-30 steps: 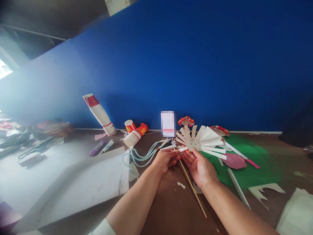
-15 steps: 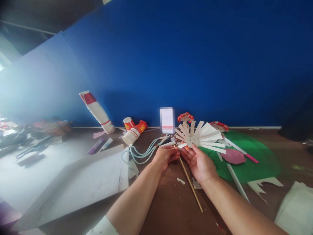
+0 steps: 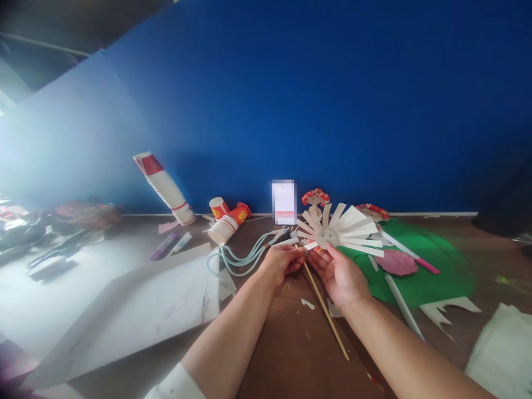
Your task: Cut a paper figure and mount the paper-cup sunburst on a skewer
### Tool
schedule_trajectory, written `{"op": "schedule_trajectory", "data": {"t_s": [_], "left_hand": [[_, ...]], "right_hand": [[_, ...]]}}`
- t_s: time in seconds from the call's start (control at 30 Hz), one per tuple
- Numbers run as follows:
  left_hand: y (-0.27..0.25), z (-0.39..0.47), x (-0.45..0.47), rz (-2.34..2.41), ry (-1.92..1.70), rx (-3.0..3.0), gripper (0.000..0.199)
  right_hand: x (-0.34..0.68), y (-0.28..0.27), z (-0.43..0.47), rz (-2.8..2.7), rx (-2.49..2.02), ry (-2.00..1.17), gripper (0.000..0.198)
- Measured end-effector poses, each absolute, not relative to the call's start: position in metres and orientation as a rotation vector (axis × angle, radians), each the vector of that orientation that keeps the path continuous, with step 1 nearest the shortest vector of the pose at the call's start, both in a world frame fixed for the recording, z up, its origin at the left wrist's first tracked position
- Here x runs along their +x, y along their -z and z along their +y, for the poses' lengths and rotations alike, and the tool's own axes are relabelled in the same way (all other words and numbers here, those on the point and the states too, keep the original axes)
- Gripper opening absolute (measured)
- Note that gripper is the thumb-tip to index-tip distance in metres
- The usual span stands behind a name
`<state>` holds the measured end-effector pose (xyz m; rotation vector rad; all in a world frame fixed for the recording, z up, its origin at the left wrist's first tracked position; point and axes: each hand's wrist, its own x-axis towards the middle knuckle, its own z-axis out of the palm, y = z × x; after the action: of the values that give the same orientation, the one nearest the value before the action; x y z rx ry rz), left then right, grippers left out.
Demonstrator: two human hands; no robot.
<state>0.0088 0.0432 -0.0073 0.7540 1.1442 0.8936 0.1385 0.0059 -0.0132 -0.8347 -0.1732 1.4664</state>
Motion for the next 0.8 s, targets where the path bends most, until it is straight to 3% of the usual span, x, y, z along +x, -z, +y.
{"op": "schedule_trajectory", "data": {"t_s": [0.8], "left_hand": [[0.0127,0.0452,0.0047,1.153,-0.848,0.865,0.031]], "right_hand": [[0.1382,0.0069,0.003,-0.218,-0.868,-1.475,0.025]]}}
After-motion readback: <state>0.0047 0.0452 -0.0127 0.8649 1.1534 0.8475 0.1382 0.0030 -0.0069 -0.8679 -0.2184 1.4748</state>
